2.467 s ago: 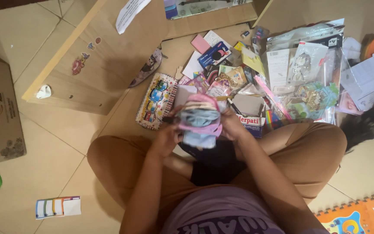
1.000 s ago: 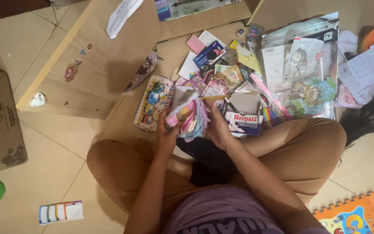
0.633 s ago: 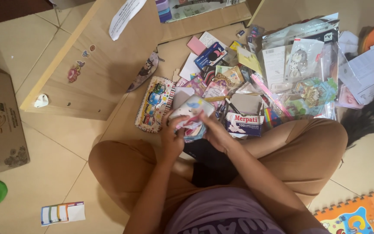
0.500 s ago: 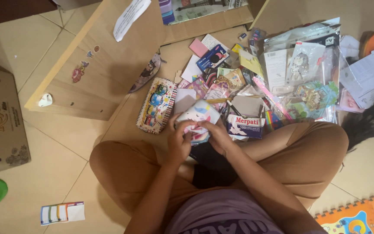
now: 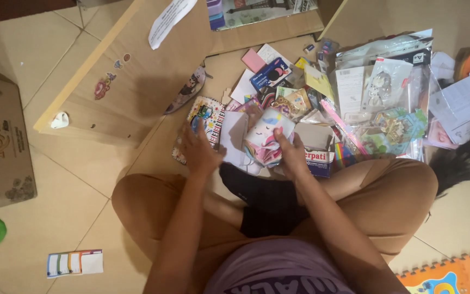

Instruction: Sorting and organizing pencil cases and sticker packages on the floor.

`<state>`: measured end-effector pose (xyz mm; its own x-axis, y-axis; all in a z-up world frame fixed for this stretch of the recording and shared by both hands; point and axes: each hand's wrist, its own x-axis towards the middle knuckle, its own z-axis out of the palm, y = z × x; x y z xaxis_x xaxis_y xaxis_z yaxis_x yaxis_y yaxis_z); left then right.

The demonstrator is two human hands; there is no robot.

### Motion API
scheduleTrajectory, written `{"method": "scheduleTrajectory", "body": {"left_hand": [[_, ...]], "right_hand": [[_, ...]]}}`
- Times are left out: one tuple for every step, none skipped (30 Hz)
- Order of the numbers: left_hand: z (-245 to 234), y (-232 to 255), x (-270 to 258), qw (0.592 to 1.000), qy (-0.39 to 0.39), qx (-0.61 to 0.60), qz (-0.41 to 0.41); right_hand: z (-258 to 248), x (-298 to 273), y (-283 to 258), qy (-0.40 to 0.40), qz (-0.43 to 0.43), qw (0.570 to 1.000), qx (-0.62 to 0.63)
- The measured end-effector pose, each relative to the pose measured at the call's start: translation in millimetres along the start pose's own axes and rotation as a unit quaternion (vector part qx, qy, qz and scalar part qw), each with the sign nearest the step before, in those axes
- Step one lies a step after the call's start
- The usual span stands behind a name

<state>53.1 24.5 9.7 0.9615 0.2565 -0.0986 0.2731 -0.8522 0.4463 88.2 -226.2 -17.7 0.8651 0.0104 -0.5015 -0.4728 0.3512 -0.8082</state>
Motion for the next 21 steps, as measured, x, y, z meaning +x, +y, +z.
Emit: {"method": "scheduleTrajectory", "body": {"left_hand": [[7,-12,6,1.000,0.000,-0.001,-0.001],[14,-25,13,0.997,0.002,0.061,-0.044],[22,-35,22,0.989,0.006,0.122,-0.085],[21,-38,25,0.989,0.007,0.120,-0.085],[18,-42,27,0.994,0.021,0.057,-0.095],[16,-46,30,0.994,0.036,-0.006,-0.104],[4,-38,27,0.994,0.035,-0.005,-0.105],[-8,-30,24,0.987,0.013,-0.084,-0.133],[-20,-23,20,0.973,-0.009,-0.163,-0.163],[-16,-23,15,0.973,-0.010,-0.162,-0.165],[-13,-24,12,0.974,-0.002,-0.185,-0.131],[-11,-24,8,0.973,0.006,-0.208,-0.096],[-9,-20,5,0.973,0.008,-0.208,-0.095],[-7,-16,3,0.970,0.003,-0.226,-0.088],[-5,-11,1,0.967,-0.003,-0.244,-0.079],[-6,-4,-5,0.967,-0.002,-0.244,-0.077],[-8,3,-11,0.964,0.044,-0.258,-0.055],[-9,8,-18,0.958,0.089,-0.271,-0.033],[-15,21,-28,0.958,0.089,-0.271,-0.033],[-21,33,-38,0.971,0.109,-0.206,0.050],[-28,44,-47,0.973,0.128,-0.138,0.130]], "right_hand": [[2,-1,-1,0.000,0.000,1.000,-0.001],[5,-1,-2,0.021,0.000,1.000,-0.013],[7,0,-5,0.042,-0.003,0.999,-0.025],[9,-2,-10,0.042,-0.005,0.999,-0.026],[12,-4,-13,0.032,-0.006,0.999,-0.017],[16,-5,-15,0.022,-0.007,1.000,-0.008],[21,-9,-23,0.022,-0.006,1.000,-0.009],[26,-13,-30,-0.001,-0.030,0.999,-0.040],[31,-18,-36,-0.025,-0.053,0.996,-0.071],[36,-19,-39,-0.026,-0.050,0.996,-0.071],[42,-19,-42,-0.033,-0.061,0.992,-0.106],[48,-19,-46,-0.040,-0.073,0.987,-0.140],[58,-19,-49,-0.041,-0.074,0.987,-0.140],[69,-19,-51,-0.045,-0.077,0.979,-0.182],[79,-19,-55,-0.046,-0.081,0.970,-0.223],[83,-17,-54,-0.046,-0.084,0.970,-0.222],[89,-16,-53,-0.034,-0.105,0.949,-0.297],[95,-14,-51,-0.022,-0.125,0.921,-0.369],[93,-7,-43,-0.023,-0.125,0.921,-0.369],[92,0,-35,0.001,-0.136,0.919,-0.370],[91,8,-28,0.024,-0.147,0.916,-0.372]]}}
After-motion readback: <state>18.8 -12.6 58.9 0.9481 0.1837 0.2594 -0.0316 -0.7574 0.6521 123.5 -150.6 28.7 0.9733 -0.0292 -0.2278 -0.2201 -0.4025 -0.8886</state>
